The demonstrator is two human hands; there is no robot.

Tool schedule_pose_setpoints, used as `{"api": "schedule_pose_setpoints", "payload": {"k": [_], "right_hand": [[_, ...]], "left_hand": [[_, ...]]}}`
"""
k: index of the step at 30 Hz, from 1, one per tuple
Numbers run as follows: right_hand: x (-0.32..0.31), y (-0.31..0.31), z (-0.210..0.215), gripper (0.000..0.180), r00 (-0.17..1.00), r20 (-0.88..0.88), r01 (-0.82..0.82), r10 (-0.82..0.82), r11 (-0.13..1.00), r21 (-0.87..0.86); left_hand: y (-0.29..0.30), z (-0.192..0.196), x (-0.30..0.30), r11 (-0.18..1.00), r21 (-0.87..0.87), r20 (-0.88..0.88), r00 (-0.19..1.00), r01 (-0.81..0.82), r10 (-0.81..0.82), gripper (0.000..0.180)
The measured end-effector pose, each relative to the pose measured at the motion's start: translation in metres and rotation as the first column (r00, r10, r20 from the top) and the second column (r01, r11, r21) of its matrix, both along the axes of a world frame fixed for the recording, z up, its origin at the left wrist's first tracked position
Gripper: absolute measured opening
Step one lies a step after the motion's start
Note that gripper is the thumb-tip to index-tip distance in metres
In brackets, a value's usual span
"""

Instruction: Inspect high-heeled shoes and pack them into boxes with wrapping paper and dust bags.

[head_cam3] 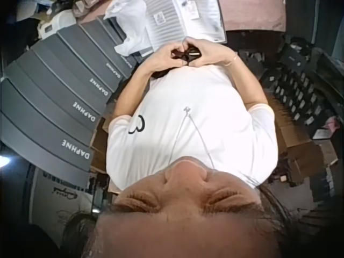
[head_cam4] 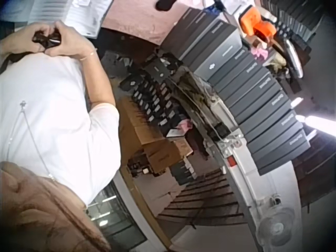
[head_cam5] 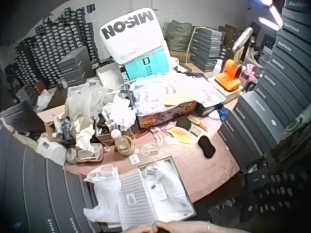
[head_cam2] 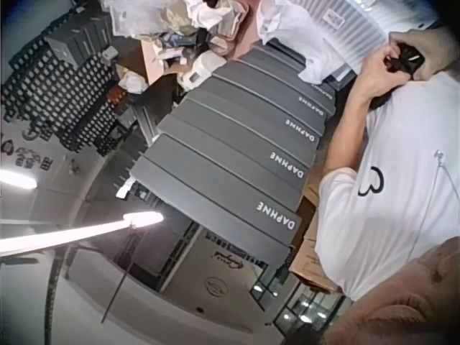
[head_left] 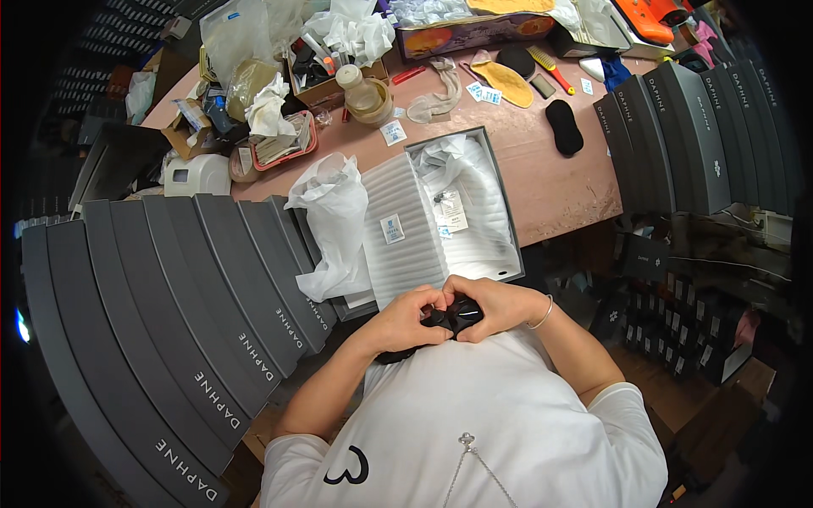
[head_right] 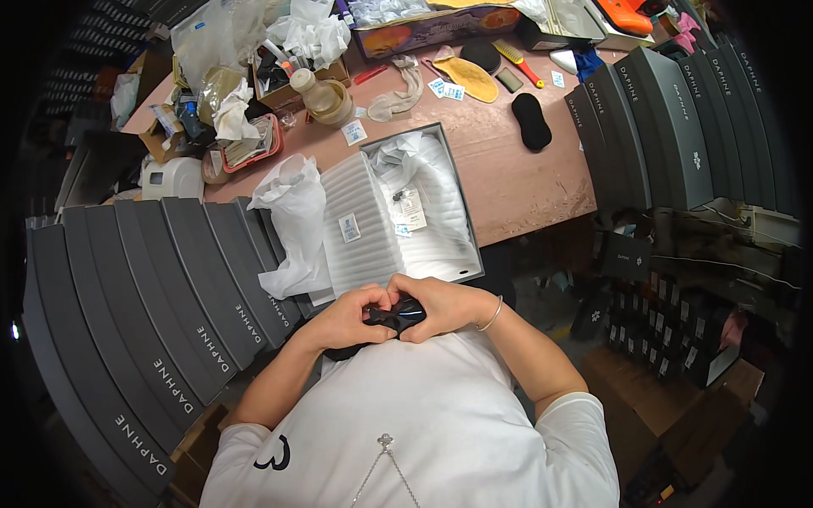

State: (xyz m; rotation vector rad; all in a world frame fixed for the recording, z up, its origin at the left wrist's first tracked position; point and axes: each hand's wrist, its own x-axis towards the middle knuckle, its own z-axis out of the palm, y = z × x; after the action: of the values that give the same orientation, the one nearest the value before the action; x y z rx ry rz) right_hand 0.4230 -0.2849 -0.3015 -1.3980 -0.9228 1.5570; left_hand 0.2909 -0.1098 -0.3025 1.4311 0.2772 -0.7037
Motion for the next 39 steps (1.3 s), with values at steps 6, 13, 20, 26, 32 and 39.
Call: {"api": "schedule_pose_setpoints", "payload": {"k": [6,13,20,26,32,39], "right_hand": [[0.000,0.000,0.003,0.048,1.000,-0.001,-0.013,0.013,1.000,-0.002],[-0.001,0.000,0.002,0.048,1.000,0.001,-0.009,0.009,1.000,0.019],[-0.001,-0.001,0.003,0.048,1.000,0.004,-0.003,0.003,1.000,0.013],[-0.001,0.000,0.006,0.048,1.000,-0.004,0.002,-0.002,1.000,-0.015],[0.010,0.007,0.009,0.060,0.993,0.111,0.018,-0.028,0.996,0.090],[0.038,0.020,0.021,0.074,0.974,0.195,0.041,-0.111,0.942,0.333]], "left_hand": [[-0.001,0.001,-0.002,1.000,0.012,0.028,1.000,-0.014,0.014,0.024],[-0.001,0.002,-0.003,1.000,0.000,0.051,0.998,-0.024,0.024,0.028],[0.000,-0.004,-0.004,0.997,-0.057,0.035,0.998,-0.045,0.047,0.026],[0.000,-0.005,-0.004,0.993,-0.081,0.012,0.996,-0.091,0.092,0.026],[0.011,0.019,0.004,0.971,0.241,0.161,0.986,-0.007,-0.033,0.044],[0.027,0.024,0.003,0.967,0.096,0.188,0.958,-0.237,0.217,0.044]]}}
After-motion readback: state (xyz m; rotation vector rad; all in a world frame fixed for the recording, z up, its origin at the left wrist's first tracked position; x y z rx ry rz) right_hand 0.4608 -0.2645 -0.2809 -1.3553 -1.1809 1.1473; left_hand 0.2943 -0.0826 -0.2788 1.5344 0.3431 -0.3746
